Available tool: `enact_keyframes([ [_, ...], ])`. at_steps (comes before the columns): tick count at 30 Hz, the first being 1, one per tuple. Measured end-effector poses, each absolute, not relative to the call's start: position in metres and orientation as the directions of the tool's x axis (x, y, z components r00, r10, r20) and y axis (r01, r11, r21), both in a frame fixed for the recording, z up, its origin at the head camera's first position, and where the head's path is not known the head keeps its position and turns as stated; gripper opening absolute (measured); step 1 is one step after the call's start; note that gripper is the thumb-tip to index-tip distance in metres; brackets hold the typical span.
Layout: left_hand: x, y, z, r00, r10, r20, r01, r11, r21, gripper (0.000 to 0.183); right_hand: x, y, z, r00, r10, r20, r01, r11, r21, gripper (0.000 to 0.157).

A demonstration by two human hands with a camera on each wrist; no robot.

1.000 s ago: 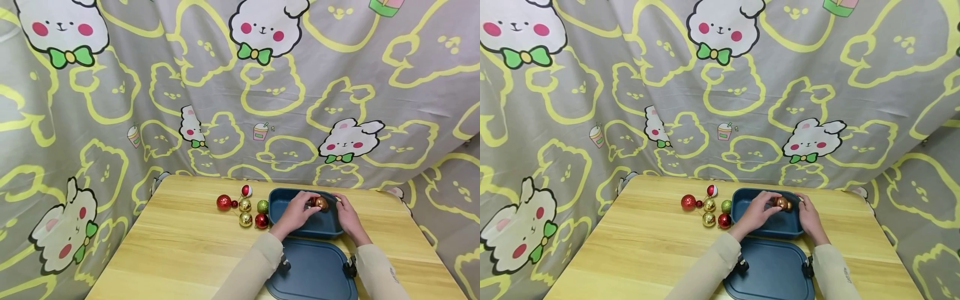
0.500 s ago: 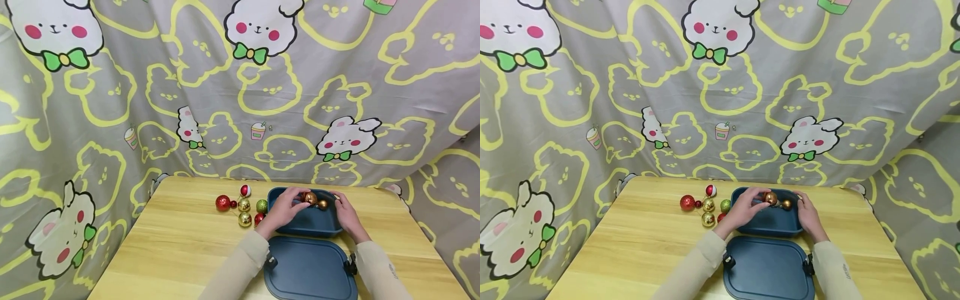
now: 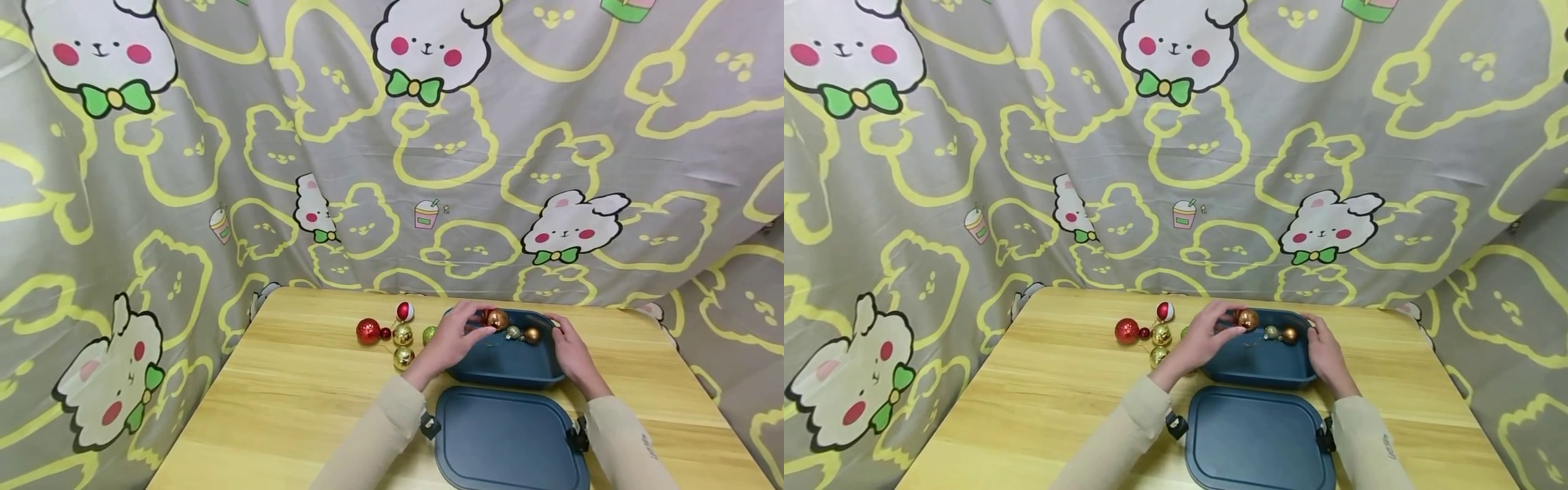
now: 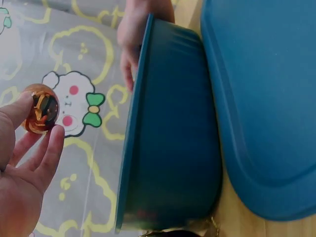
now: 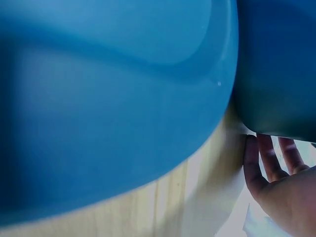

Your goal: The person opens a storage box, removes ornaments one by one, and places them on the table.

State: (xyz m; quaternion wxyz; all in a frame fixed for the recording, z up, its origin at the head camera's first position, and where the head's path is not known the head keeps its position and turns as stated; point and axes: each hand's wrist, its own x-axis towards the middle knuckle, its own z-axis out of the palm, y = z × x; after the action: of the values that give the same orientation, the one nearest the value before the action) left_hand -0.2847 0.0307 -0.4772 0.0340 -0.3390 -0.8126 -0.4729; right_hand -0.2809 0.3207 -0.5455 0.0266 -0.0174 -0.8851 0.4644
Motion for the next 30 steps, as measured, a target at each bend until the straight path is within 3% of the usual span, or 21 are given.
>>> enact_keyframes([
  [30,-0.280,-0.020,-0.477,-0.773,0.491,0.401,0.585,0.307,0.751,0.043,-0.283,0.323,-0.548,-0.997,0.067,0.048,0.000,0.578,-0.816,0.050],
])
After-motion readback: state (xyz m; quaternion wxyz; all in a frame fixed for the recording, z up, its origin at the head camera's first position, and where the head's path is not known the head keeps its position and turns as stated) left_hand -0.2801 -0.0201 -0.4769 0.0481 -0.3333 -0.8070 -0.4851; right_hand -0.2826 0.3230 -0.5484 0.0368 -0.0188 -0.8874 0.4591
